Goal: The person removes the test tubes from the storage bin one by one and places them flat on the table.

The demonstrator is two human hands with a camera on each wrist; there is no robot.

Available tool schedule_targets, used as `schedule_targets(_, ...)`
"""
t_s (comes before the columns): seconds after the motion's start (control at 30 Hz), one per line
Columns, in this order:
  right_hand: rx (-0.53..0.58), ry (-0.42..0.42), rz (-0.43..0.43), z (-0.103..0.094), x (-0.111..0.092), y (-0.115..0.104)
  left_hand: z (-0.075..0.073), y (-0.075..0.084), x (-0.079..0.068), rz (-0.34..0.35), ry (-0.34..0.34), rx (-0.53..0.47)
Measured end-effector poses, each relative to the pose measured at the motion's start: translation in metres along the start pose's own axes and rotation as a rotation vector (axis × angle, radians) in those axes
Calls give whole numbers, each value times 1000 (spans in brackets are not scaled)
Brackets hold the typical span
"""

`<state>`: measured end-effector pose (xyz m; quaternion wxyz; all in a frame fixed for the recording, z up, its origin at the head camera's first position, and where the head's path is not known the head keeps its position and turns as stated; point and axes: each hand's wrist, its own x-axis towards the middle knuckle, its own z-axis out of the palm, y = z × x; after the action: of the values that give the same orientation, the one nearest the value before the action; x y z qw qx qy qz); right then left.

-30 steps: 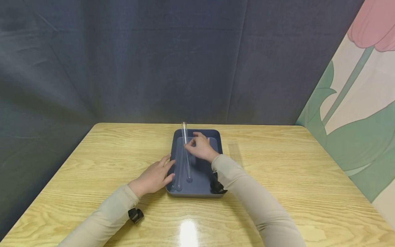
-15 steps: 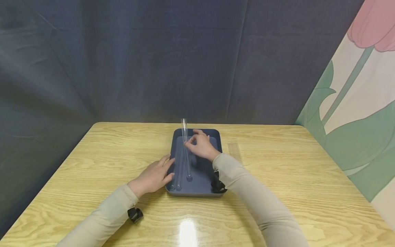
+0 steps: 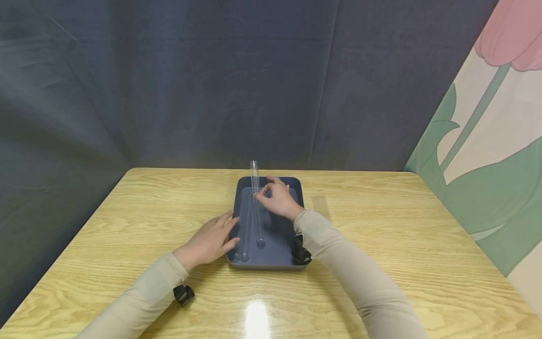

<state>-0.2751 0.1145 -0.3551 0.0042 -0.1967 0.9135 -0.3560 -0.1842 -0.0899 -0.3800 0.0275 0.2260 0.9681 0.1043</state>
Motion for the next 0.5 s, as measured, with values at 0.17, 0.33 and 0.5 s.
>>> schedule_targets(0.17, 9, 5, -2, -2, -2, -1, 0, 0, -1, 12, 34, 22)
schedule_targets(0.33, 11, 3, -7, -3, -3, 0, 1, -1, -1, 16, 58, 71)
schedule_targets(0.5, 10, -7, -9, -6, -5, -1, 0, -1, -1, 19, 69, 90)
